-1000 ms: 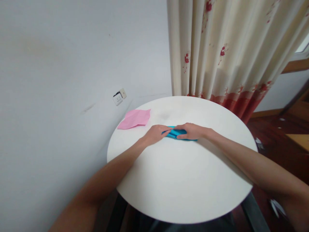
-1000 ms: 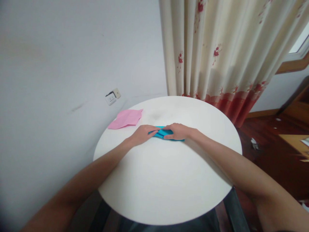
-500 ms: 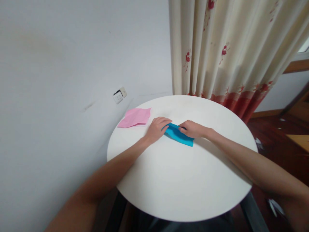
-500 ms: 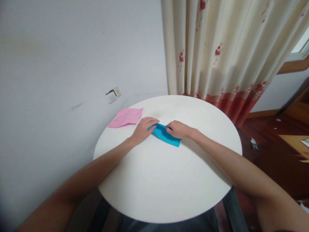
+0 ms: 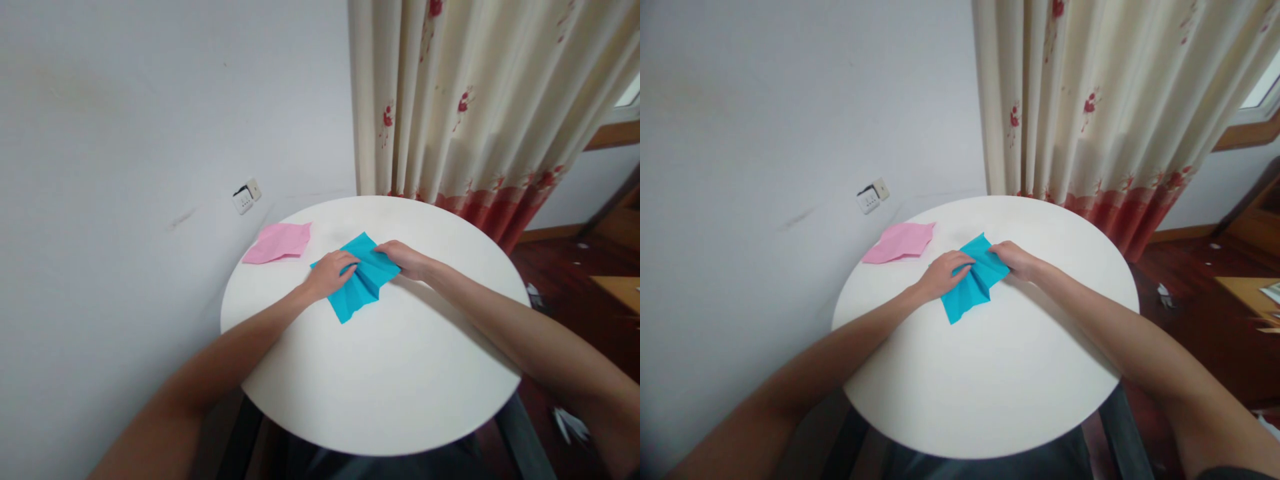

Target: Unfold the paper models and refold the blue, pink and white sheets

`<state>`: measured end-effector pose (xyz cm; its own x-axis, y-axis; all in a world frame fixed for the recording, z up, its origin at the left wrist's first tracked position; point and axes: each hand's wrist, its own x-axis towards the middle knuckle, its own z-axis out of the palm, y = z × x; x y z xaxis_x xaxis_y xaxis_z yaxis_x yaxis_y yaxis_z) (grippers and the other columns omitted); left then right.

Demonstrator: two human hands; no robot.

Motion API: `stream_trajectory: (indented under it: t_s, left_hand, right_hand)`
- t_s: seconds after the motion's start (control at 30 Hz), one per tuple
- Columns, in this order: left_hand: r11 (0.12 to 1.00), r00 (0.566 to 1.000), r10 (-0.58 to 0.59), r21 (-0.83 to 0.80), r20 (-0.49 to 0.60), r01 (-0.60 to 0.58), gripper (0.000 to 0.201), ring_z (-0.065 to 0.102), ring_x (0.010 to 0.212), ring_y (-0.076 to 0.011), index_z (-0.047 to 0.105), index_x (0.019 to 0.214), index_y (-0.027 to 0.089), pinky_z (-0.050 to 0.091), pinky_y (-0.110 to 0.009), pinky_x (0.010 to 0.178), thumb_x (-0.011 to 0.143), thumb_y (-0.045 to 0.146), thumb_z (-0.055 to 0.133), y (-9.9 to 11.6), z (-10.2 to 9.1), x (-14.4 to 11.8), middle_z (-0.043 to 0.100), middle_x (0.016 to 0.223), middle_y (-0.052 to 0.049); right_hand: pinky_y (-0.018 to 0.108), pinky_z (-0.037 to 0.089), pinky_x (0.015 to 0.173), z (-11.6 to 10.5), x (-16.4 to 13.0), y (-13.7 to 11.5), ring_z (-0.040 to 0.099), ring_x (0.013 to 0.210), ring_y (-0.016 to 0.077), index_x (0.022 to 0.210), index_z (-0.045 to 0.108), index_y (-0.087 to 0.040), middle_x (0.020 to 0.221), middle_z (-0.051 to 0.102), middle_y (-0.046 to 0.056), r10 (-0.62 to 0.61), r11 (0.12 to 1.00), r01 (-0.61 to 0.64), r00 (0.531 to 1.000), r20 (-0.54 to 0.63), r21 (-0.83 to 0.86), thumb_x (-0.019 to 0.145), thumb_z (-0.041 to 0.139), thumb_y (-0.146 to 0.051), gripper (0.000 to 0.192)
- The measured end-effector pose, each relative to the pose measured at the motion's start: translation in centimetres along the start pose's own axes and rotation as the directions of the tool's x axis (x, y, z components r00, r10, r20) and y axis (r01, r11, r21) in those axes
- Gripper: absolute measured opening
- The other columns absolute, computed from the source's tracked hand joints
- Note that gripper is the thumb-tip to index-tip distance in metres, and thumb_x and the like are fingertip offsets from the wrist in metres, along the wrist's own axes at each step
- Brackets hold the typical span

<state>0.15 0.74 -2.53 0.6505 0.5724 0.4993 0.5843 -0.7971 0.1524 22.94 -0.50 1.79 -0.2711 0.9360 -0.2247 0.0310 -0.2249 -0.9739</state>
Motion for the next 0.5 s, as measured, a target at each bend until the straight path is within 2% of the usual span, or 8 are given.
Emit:
stream_trajectory:
  t_s: [0.13, 0.2, 0.27, 0.33, 0.4, 0.5]
  left_hand:
    - [0.998, 0.997, -0.055, -0.026, 0.048, 0.057, 0.029, 0.065, 0.112, -0.0232, 0.070, 0.118, 0.021, 0.051, -0.040, 0.101, 0.103, 0.032, 0.048, 0.0, 0.1, -0.1, 0.071, 0.119, -0.006]
    - [0.996, 0.993, -0.085, -0.026, 0.080, 0.088, 0.032, 0.064, 0.115, -0.0239, 0.068, 0.123, 0.020, 0.049, -0.040, 0.104, 0.103, 0.033, 0.047, 0.0, 0.2, -0.1, 0.070, 0.123, -0.007]
    - [0.992, 0.985, -0.120, -0.026, 0.126, 0.124, 0.037, 0.062, 0.121, -0.0247, 0.065, 0.130, 0.020, 0.048, -0.040, 0.108, 0.104, 0.037, 0.044, 0.0, 0.4, -0.2, 0.067, 0.130, -0.008]
    - [0.988, 0.972, -0.149, -0.023, 0.184, 0.156, 0.043, 0.058, 0.129, -0.0257, 0.061, 0.136, 0.018, 0.044, -0.041, 0.112, 0.105, 0.041, 0.041, 0.1, 0.5, -0.3, 0.063, 0.138, -0.010]
    - [0.985, 0.956, -0.166, -0.013, 0.243, 0.174, 0.050, 0.050, 0.138, -0.0269, 0.055, 0.143, 0.017, 0.039, -0.042, 0.118, 0.106, 0.045, 0.039, 0.1, 0.6, -0.4, 0.056, 0.148, -0.011]
    - [0.984, 0.937, -0.170, -0.004, 0.306, 0.179, 0.057, 0.035, 0.150, -0.0270, 0.046, 0.151, 0.015, 0.029, -0.043, 0.124, 0.106, 0.048, 0.036, 0.2, 0.6, -0.4, 0.042, 0.159, -0.011]
  right_hand:
    - [0.025, 0.040, 0.047, -1.0, 1.3, 0.7, 0.049, 0.051, 0.0132, 0.070, 0.057, -0.016, 0.061, 0.061, 0.003, 0.011, 0.996, -0.019, 0.996, -0.090, -0.092, 0.085, 0.059, -0.017, 0.015]
    - [0.024, 0.036, 0.047, -1.7, 2.1, 1.3, 0.046, 0.051, 0.0125, 0.068, 0.056, -0.016, 0.058, 0.056, 0.001, -0.030, 0.974, -0.008, 0.986, -0.163, -0.227, 0.085, 0.058, -0.018, 0.017]
    - [0.025, 0.031, 0.047, -2.2, 2.8, 1.7, 0.044, 0.051, 0.0122, 0.065, 0.056, -0.016, 0.056, 0.052, -0.001, -0.107, 0.916, 0.009, 0.969, -0.222, -0.400, 0.086, 0.055, -0.017, 0.021]
    - [0.025, 0.030, 0.049, -2.6, 3.4, 2.0, 0.045, 0.053, 0.0127, 0.063, 0.057, -0.016, 0.055, 0.050, 0.000, -0.186, 0.810, 0.009, 0.952, -0.242, -0.587, 0.087, 0.053, -0.017, 0.024]
    - [0.026, 0.033, 0.053, -2.9, 3.8, 2.2, 0.052, 0.058, 0.0148, 0.064, 0.060, -0.015, 0.060, 0.056, 0.002, -0.245, 0.665, -0.013, 0.941, -0.234, -0.747, 0.087, 0.053, -0.018, 0.024]
    - [0.028, 0.041, 0.061, -3.0, 4.0, 2.2, 0.064, 0.072, 0.0210, 0.077, 0.069, -0.014, 0.078, 0.069, 0.010, -0.274, 0.480, -0.081, 0.932, -0.237, -0.874, 0.088, 0.054, -0.023, 0.021]
